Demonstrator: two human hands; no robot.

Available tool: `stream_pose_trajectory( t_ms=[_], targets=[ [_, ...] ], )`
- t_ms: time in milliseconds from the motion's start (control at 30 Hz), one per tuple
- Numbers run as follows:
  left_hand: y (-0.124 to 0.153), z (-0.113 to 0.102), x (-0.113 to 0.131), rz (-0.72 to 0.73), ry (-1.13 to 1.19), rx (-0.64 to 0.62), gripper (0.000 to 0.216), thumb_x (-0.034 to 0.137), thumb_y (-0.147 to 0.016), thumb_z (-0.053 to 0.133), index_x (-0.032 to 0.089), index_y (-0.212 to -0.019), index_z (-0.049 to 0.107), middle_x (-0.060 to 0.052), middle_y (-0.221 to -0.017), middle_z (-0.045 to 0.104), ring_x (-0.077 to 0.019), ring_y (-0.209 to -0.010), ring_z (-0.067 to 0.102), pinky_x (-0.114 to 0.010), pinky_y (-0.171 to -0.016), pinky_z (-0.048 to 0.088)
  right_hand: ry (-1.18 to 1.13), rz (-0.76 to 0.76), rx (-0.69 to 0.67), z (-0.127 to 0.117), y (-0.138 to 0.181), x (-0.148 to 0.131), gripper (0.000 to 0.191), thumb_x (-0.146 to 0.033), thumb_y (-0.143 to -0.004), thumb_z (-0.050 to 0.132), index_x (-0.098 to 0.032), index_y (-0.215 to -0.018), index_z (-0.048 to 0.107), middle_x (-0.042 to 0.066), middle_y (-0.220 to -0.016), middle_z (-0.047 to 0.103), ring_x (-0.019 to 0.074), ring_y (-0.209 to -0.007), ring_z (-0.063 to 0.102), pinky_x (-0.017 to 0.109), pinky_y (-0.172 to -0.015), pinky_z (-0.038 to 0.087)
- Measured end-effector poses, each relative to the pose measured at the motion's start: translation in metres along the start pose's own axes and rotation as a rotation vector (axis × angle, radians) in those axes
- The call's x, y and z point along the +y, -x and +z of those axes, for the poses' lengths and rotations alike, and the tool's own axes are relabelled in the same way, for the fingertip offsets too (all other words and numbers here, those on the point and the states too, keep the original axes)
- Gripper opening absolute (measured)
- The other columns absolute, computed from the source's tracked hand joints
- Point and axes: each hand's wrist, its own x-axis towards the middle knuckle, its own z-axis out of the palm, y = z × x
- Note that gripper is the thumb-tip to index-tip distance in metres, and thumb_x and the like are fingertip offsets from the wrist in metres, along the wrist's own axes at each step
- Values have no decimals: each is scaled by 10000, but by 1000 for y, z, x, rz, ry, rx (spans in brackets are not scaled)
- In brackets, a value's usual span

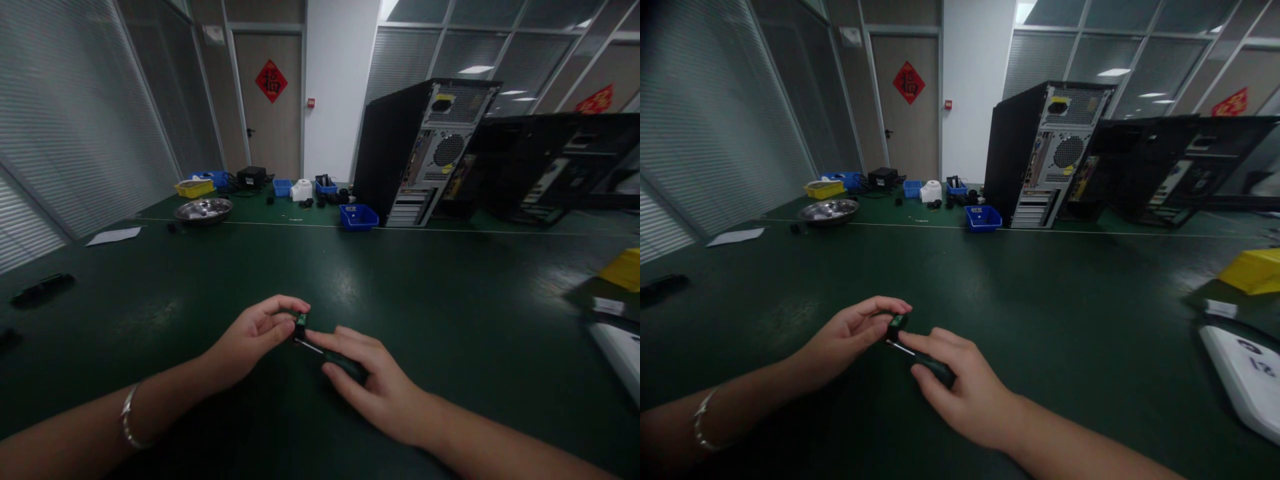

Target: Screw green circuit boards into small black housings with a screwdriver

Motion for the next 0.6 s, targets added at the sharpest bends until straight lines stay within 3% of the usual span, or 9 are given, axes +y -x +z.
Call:
stream_pose_trajectory(
  t_ms=[100,233,433,600],
  targets=[
    [2,1,-1,-7,48,-64,281,339,-901,646,207,-1149,652,-63,-1088,659,-199,-988,602,-313,-890,440,-10,1,-57,0,-2,0,449,-157,-948,524,-249,-1387,524,48,-939,611,170,-817,589,287,-728,488],
    [2,2,0,-23,192,-105,343,252,-782,787,218,-1094,647,-16,-967,659,-176,-952,618,-292,-865,464,-27,-15,-82,0,-2,0,418,-161,-949,520,-229,-1360,557,50,-925,585,160,-790,574,283,-701,468],
    [2,3,6,14,-36,13,245,224,-885,650,174,-1124,673,-70,-1055,685,-169,-860,630,-312,-839,502,-15,-23,98,0,-1,4,418,-133,-937,518,-237,-1337,579,41,-881,586,161,-756,573,285,-665,452],
    [2,3,6,127,-89,38,142,200,-898,627,154,-1029,660,-69,-929,715,-185,-789,663,-306,-725,539,9,29,149,1,-3,7,405,-131,-935,526,-234,-1321,596,35,-862,591,163,-748,570,284,-652,442]
  ],
)
